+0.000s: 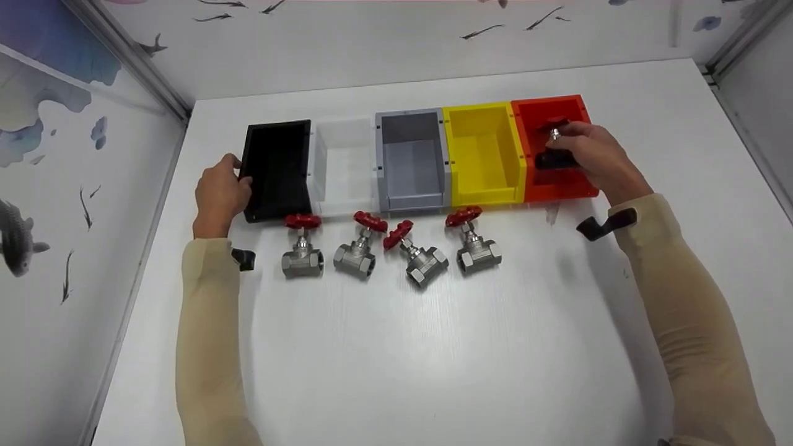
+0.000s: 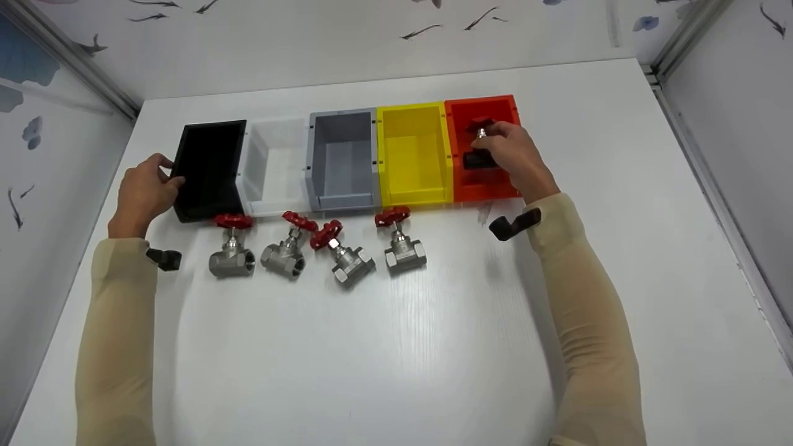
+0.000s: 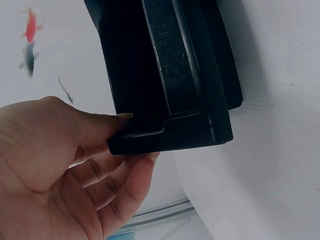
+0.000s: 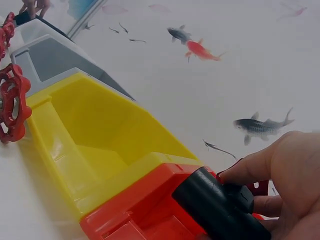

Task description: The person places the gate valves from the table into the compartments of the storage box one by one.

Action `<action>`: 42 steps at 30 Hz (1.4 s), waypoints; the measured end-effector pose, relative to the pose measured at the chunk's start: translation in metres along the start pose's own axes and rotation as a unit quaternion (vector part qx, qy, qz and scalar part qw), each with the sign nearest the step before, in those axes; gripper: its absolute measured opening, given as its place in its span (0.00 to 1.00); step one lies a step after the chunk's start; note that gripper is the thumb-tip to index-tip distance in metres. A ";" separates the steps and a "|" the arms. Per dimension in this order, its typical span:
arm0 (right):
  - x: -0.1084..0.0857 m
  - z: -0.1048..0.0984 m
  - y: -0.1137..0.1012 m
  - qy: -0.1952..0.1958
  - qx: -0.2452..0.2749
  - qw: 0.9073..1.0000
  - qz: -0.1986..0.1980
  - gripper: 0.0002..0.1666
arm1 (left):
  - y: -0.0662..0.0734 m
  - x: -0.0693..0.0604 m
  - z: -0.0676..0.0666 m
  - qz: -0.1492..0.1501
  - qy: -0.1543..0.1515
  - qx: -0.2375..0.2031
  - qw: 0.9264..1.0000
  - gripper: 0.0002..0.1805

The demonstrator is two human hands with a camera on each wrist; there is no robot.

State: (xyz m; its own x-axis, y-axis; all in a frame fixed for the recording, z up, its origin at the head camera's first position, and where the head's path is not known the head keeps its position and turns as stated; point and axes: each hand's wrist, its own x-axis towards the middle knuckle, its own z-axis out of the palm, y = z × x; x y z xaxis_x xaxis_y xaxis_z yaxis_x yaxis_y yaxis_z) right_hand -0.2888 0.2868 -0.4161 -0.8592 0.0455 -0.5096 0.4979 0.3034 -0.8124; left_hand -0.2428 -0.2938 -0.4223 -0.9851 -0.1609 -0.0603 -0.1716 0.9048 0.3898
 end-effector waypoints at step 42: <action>0.030 0.010 0.012 0.036 -0.107 0.993 0.013 0.34 | 0.000 -0.001 0.002 0.003 0.007 -0.003 1.000 0.20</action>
State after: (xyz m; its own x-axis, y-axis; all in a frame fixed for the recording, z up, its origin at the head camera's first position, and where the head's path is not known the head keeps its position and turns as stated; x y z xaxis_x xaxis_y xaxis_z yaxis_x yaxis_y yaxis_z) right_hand -0.3072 0.2822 -0.4442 -0.8563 0.1217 -0.5020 0.4905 0.4966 -0.7161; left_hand -0.2420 -0.2928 -0.4237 -0.9859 -0.1607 -0.0459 -0.1656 0.9030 0.3965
